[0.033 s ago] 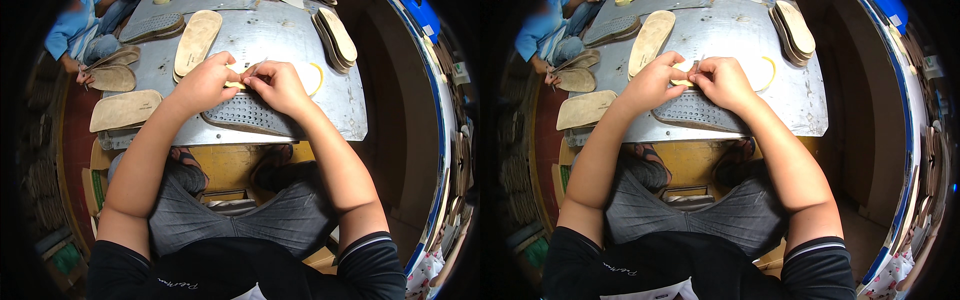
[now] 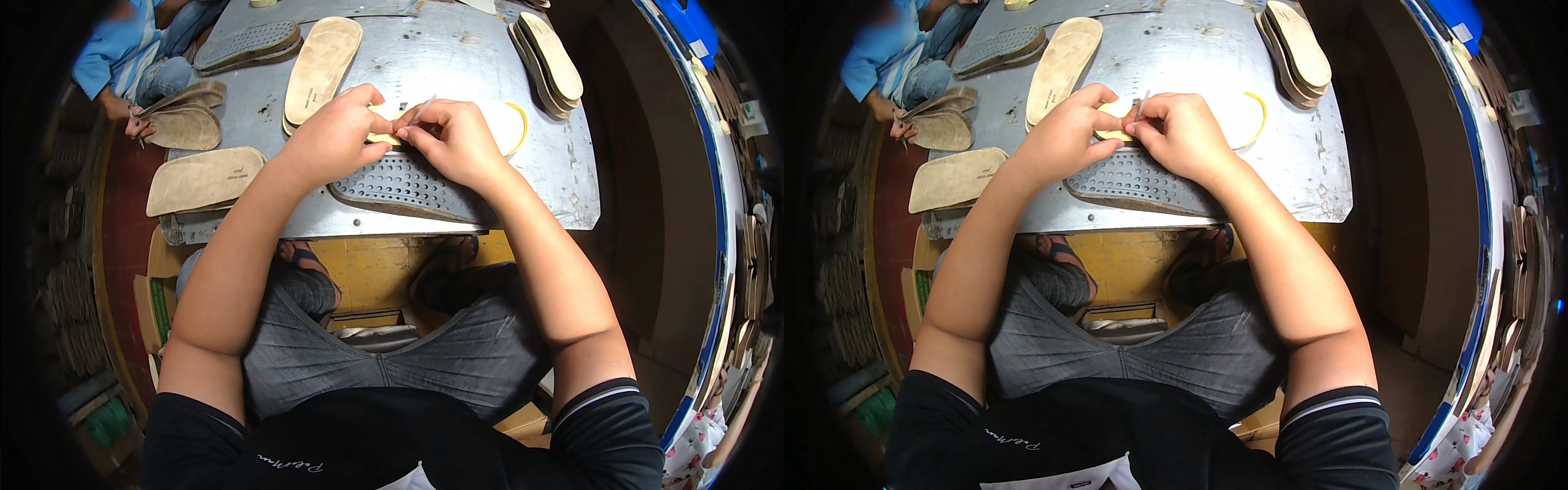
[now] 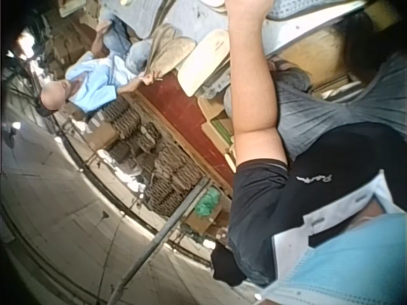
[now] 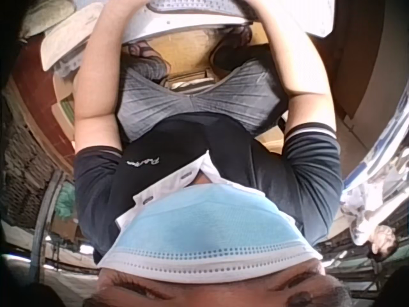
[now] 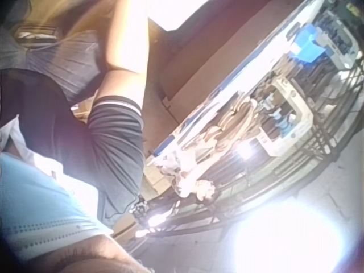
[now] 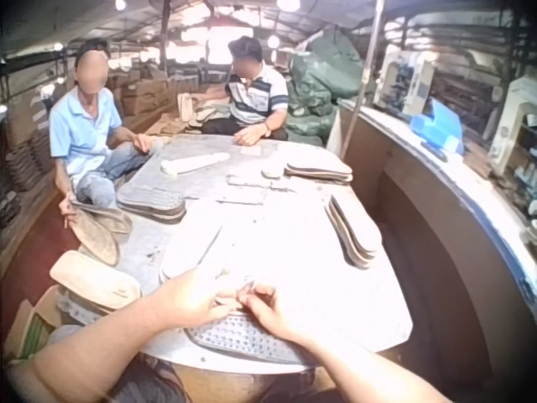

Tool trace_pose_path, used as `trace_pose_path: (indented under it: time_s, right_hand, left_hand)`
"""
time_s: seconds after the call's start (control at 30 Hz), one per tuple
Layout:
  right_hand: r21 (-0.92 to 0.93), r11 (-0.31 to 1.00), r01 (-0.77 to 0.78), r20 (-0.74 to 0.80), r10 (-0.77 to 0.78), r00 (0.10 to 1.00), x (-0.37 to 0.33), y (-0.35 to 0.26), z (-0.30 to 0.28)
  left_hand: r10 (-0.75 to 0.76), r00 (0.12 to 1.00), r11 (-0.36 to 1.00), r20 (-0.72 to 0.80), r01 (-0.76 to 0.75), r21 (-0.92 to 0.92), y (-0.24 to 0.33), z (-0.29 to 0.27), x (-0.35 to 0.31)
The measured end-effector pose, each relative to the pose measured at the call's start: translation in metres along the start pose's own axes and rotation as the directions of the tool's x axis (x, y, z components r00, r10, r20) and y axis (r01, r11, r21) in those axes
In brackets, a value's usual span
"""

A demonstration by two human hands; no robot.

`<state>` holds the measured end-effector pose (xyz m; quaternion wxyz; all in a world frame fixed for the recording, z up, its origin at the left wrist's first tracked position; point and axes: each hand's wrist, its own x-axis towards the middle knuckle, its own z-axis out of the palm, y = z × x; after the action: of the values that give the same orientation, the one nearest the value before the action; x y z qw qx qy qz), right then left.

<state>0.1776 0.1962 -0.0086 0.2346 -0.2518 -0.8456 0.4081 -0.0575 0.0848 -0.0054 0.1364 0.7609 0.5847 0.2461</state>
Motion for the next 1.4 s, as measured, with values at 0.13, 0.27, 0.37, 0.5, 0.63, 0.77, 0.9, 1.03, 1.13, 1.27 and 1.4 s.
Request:
trace_pose_path:
  time_s: [0.13, 0.27, 0.37, 0.5, 0.63, 0.77, 0.9, 1.03, 1.13, 1.27, 1.4]
  right_hand:
    - [0.036, 0.999, -0.016, 0.006, 0.016, 1.000, -0.004, 0.001, -0.009]
    - [-0.098, 0.988, -0.118, -0.187, 0.098, 0.977, -0.003, -0.002, -0.037]
    - [-0.367, 0.917, -0.158, -0.288, 0.049, 0.956, -0.008, 0.011, -0.063]
    - [-0.516, 0.806, -0.289, -0.224, 0.199, 0.954, -0.017, 0.027, -0.081]
    - [-0.395, 0.856, -0.333, -0.362, 0.188, 0.913, -0.024, 0.056, -0.111]
    - [0.213, 0.937, -0.275, -0.174, 0.314, 0.933, -0.029, 0.038, -0.150]
    - [0.270, 0.954, -0.126, 0.007, 0.129, 0.992, -0.060, 0.000, -0.173]
    - [0.367, 0.872, -0.323, 0.284, 0.225, 0.932, -0.091, -0.028, -0.140]
    - [-0.057, 0.933, -0.356, 0.081, 0.360, 0.930, -0.097, -0.012, -0.128]
    - [-0.305, 0.858, -0.414, -0.360, 0.299, 0.884, -0.087, 0.001, -0.104]
    - [-0.340, 0.847, -0.410, -0.330, 0.301, 0.895, -0.083, 0.020, -0.090]
  left_hand:
    - [-0.014, 1.000, 1.000, 0.008, 0.014, 0.017, 0.002, 0.000, -0.001]
    - [-0.044, 0.999, 0.994, -0.010, 0.045, 0.096, 0.006, -0.003, -0.002]
    - [0.049, 0.997, 0.979, -0.062, -0.036, 0.203, 0.008, -0.005, -0.002]
    - [0.009, 0.994, 0.993, -0.113, 0.005, 0.119, 0.014, -0.012, -0.001]
    - [-0.089, 0.988, 0.995, -0.129, 0.082, -0.056, 0.030, -0.012, 0.010]
    - [-0.058, 0.970, 0.998, -0.238, 0.047, -0.050, 0.037, -0.005, 0.005]
    - [0.028, 0.983, 1.000, -0.182, -0.027, 0.007, 0.037, -0.023, -0.010]
    - [0.041, 0.999, 0.996, -0.009, -0.041, 0.080, 0.038, -0.037, -0.050]
    - [-0.037, 0.994, 0.999, 0.105, 0.037, 0.004, 0.050, -0.028, -0.076]
    - [-0.118, 0.984, 0.993, 0.135, 0.116, 0.024, 0.058, -0.028, -0.084]
    - [-0.134, 0.986, 0.991, 0.097, 0.135, 0.004, 0.057, -0.020, -0.083]
